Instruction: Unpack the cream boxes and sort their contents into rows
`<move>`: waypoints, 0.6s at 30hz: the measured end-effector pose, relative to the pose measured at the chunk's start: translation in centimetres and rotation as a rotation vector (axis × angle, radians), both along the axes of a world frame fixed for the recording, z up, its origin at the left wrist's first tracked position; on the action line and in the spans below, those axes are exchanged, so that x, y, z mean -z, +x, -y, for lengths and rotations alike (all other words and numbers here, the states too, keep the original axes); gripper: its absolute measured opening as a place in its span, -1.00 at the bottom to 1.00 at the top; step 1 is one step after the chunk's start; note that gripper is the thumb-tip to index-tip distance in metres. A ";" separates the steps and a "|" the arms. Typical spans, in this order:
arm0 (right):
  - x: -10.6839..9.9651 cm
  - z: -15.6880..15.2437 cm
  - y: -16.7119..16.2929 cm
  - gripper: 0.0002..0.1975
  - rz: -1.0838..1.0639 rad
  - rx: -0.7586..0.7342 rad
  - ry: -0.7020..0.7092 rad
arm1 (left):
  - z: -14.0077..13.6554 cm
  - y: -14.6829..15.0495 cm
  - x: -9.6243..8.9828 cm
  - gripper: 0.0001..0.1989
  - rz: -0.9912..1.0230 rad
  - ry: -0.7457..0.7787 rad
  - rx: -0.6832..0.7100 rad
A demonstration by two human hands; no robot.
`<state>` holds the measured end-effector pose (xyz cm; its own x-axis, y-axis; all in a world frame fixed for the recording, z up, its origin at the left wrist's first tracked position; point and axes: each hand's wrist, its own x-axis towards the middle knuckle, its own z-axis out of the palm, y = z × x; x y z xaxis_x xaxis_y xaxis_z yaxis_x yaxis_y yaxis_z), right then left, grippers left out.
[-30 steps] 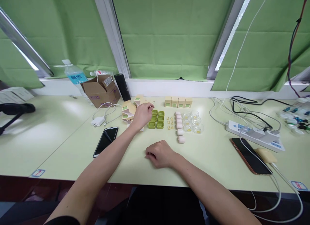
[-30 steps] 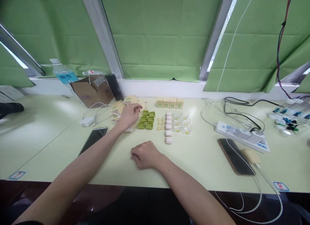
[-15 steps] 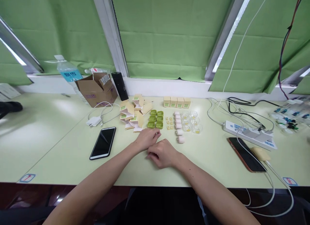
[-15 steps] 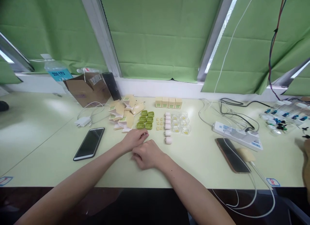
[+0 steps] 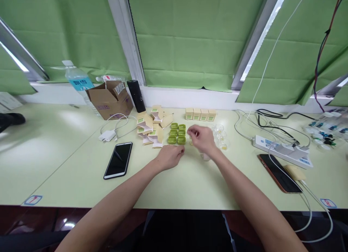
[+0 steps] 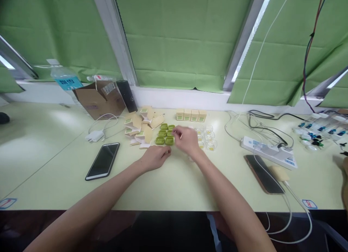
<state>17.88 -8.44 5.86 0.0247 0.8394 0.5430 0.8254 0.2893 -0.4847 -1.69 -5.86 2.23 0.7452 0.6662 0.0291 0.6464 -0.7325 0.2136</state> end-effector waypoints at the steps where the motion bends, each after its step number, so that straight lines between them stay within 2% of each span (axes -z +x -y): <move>1: -0.8 -1.5 0.9 -0.86 0.023 0.114 -0.023 | 0.0 0.0 0.0 -0.74 -0.001 -0.007 0.006; 3: -1.9 -4.8 2.6 -0.79 0.114 0.229 -0.068 | 0.1 0.0 -0.1 -0.75 0.000 -0.019 0.018; 5: -2.3 -7.9 4.0 -0.66 0.284 0.256 -0.137 | 0.1 -0.1 -0.1 -0.76 0.000 -0.026 0.025; 6: -2.2 -9.2 4.5 -0.58 0.380 0.280 -0.179 | 0.0 -0.1 -0.1 -0.76 -0.002 -0.027 0.028; 9: -1.2 -12.4 5.3 -0.39 0.444 0.287 -0.206 | 0.0 -0.2 -0.1 -0.77 -0.007 -0.028 0.039; 13: 0.4 -14.9 5.6 -0.19 0.552 0.294 -0.273 | -0.1 -0.2 0.0 -0.78 0.004 -0.031 0.048; 15: 0.9 -15.8 5.7 -0.19 0.646 0.298 -0.326 | -0.1 -0.2 0.1 -0.78 0.010 -0.036 0.050; 18: 1.5 -16.7 5.4 -0.32 0.732 0.270 -0.334 | -0.1 -0.2 0.1 -0.79 0.012 -0.033 0.054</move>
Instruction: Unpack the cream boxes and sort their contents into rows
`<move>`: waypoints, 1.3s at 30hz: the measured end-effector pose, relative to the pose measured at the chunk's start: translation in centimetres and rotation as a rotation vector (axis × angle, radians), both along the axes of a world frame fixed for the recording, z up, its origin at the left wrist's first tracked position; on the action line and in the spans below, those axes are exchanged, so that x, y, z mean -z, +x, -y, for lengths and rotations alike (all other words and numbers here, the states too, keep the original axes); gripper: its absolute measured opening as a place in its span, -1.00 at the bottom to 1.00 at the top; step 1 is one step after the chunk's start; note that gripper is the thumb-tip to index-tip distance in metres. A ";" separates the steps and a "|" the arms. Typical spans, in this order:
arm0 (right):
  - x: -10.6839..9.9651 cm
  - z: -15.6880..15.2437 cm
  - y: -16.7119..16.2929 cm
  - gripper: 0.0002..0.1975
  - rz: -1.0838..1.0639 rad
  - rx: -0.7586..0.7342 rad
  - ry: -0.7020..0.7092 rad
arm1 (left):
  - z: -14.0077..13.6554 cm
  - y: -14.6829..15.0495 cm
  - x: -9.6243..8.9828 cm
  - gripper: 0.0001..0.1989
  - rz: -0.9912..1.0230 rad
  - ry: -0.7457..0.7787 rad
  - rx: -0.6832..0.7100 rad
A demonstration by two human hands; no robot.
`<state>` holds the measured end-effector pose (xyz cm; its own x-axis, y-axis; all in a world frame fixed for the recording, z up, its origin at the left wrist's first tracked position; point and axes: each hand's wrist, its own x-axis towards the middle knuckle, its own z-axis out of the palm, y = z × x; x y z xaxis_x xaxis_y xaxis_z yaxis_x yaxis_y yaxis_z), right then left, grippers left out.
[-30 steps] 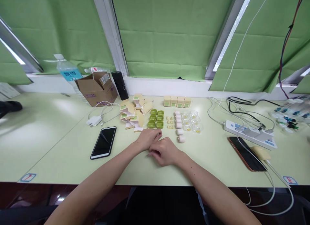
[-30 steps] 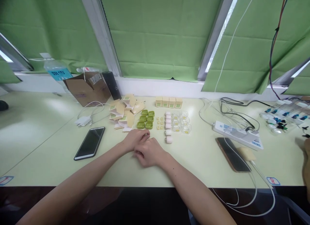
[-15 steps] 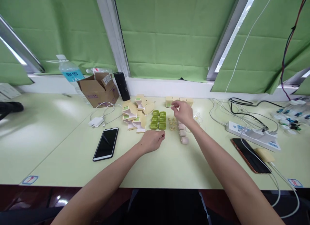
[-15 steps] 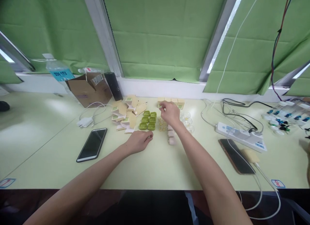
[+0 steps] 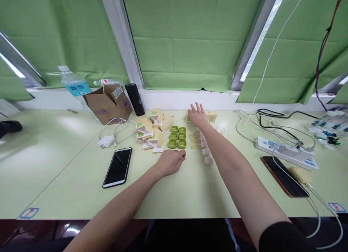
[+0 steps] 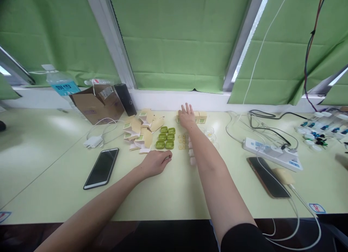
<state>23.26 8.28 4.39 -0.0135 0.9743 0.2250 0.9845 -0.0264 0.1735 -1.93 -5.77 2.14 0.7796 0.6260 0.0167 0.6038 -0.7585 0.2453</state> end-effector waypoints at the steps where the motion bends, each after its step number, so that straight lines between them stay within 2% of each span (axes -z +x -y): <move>1: 0.1 -0.2 -0.2 -0.36 0.007 -0.016 0.012 | 0.0 0.0 0.0 -0.80 0.000 0.004 -0.001; 5: 0.2 0.0 -1.3 -0.45 -0.004 -0.052 0.071 | -0.1 -0.1 0.1 -0.81 0.025 0.017 0.000; 9: -0.7 1.5 -2.1 -0.45 -0.005 -0.084 0.118 | -0.2 -0.4 0.7 -0.81 0.142 0.030 0.019; 11: -1.5 2.8 -2.4 -0.44 -0.027 -0.134 0.217 | -0.4 -0.5 1.1 -0.81 0.294 0.046 0.002; 14: -3.0 6.3 -3.0 -0.50 -0.113 -0.220 0.399 | -0.8 -0.8 1.3 -0.85 0.654 0.117 -0.086; 16: -3.8 9.6 -3.5 -0.56 -0.169 -0.284 0.438 | -1.3 -1.1 0.8 -0.83 0.890 0.176 -0.141; 18: -4.0 13.4 -4.0 -0.56 -0.208 -0.389 0.404 | -1.7 -1.5 0.0 -0.65 1.003 0.178 -0.141; 20: -3.6 17.0 -4.4 -0.55 -0.233 -0.493 0.378 | -1.8 -1.8 -1.0 -0.40 0.956 0.082 -0.076; 22: -2.6 19.7 -4.7 -0.56 -0.274 -0.589 0.390 | -1.4 -1.9 -1.8 -0.23 0.846 -0.077 0.038; 25: -0.7 21.8 -4.9 -0.57 -0.332 -0.715 0.441 | -0.4 -1.5 -2.1 -0.27 0.712 -0.276 0.163; 29: 1.1 22.3 -4.7 -0.47 -0.448 -0.754 0.486 | 0.9 -0.7 -1.8 -0.40 0.646 -0.430 0.065; 32: 1.5 22.5 -4.4 -0.39 -0.594 -0.703 0.482 | 1.1 -0.4 -1.5 -0.39 0.688 -0.477 -0.037; 34: 1.4 22.7 -4.2 -0.42 -0.674 -0.648 0.519 | 1.0 -0.3 -1.2 -0.37 0.755 -0.497 -0.074; 37: 1.2 22.9 -4.0 -0.49 -0.706 -0.600 0.601 | 0.8 0.0 -0.8 -0.36 0.839 -0.553 -0.071; 39: 1.2 23.0 -4.1 -0.52 -0.711 -0.595 0.623 | 0.6 0.2 -0.5 -0.35 0.912 -0.644 -0.034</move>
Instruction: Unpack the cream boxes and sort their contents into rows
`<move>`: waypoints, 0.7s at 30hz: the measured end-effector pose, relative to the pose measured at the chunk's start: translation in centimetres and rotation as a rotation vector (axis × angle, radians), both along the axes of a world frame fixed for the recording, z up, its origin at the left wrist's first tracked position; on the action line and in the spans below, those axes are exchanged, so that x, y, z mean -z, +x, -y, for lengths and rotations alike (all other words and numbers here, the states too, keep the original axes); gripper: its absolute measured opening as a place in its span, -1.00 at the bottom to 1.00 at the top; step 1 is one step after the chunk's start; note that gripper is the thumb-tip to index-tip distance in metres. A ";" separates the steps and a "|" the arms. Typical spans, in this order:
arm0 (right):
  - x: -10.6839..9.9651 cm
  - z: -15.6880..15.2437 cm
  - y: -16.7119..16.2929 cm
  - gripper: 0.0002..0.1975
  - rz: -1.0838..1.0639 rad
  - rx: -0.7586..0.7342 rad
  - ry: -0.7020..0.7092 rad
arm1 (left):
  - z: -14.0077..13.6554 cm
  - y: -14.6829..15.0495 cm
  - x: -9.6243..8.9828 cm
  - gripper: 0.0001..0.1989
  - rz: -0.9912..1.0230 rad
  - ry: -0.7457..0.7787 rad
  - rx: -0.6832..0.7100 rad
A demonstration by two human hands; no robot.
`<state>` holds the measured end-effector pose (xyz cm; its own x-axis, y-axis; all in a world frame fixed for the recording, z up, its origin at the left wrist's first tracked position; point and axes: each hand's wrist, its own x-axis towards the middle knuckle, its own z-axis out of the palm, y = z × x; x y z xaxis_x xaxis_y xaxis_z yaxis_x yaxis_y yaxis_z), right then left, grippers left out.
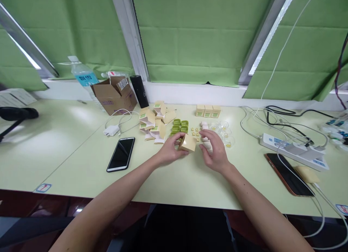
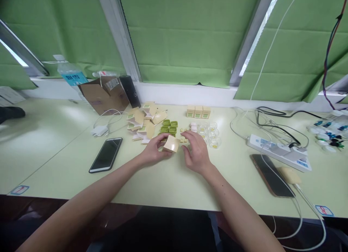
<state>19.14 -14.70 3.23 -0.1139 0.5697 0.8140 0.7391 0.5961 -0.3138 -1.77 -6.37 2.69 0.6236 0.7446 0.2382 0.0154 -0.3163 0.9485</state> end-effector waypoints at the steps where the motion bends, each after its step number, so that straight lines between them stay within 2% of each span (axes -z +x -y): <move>1: 0.0 0.0 -0.1 -0.53 -0.005 -0.002 0.003 | -0.1 0.0 0.1 -0.33 0.061 -0.058 0.034; 6: 0.3 0.0 -0.4 -0.56 -0.029 -0.017 0.031 | -0.4 -0.3 -0.1 -0.32 0.341 -0.461 0.265; 8: 0.4 0.0 -0.5 -0.56 -0.022 -0.027 0.037 | -0.4 -0.4 -0.4 -0.33 0.388 -0.560 0.354; 11: 0.3 0.1 -0.7 -0.55 -0.021 -0.042 0.035 | -0.4 -0.5 -0.6 -0.31 0.409 -0.609 0.406; 18: -0.3 0.5 -1.1 -0.56 -0.027 -0.051 0.049 | -0.4 -0.5 -0.5 -0.38 0.432 -0.623 0.375; 21: -0.4 0.5 -1.1 -0.56 -0.014 -0.053 0.056 | -0.4 -0.6 -0.6 -0.34 0.439 -0.633 0.385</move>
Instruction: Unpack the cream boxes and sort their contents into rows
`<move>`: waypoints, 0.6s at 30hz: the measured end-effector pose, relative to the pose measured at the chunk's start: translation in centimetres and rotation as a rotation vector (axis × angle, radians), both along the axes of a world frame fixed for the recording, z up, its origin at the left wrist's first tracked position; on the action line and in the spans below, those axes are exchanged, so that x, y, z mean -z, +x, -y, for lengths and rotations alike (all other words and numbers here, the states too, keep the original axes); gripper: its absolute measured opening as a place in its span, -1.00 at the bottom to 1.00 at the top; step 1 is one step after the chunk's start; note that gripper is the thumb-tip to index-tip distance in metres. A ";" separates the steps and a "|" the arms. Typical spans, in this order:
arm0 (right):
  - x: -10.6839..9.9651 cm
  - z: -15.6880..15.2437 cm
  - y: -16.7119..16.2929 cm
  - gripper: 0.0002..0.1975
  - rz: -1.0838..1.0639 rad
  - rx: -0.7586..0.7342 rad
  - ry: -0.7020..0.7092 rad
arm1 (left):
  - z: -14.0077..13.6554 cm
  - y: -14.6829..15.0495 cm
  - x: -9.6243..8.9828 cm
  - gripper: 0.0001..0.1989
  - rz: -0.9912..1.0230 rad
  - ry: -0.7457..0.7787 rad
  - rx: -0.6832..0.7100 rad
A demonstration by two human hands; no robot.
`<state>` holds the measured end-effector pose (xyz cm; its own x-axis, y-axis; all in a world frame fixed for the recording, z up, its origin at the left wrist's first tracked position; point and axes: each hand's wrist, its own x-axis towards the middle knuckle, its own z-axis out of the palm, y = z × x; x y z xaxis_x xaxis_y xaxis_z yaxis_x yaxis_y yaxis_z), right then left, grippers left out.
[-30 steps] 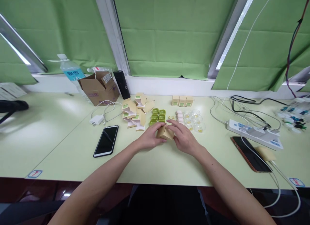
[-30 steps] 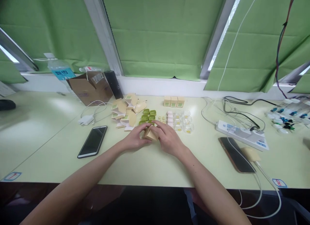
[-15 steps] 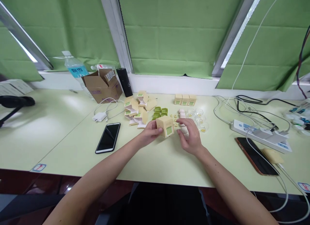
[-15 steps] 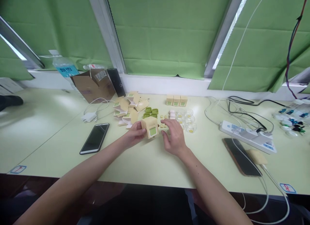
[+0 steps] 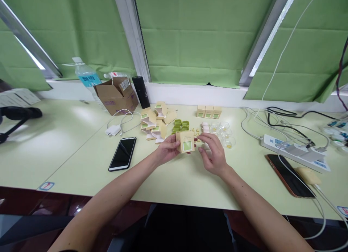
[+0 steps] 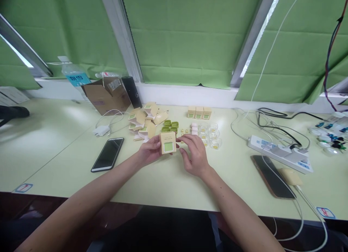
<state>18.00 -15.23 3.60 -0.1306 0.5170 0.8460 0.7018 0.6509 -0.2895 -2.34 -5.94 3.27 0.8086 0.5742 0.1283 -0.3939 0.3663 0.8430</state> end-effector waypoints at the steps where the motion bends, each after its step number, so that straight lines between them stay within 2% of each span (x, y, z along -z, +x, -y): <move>1: 0.0 0.0 0.0 -0.56 0.003 -0.001 0.000 | 0.0 0.0 0.0 -0.32 0.001 -0.002 0.006; 9: 0.4 0.0 -0.1 -0.55 0.015 0.005 0.011 | -0.1 -0.1 0.1 -0.25 -0.014 -0.018 0.103; 18: 0.3 0.0 0.0 -0.54 0.011 0.012 0.021 | -0.2 -0.3 0.3 -0.24 -0.016 -0.006 0.111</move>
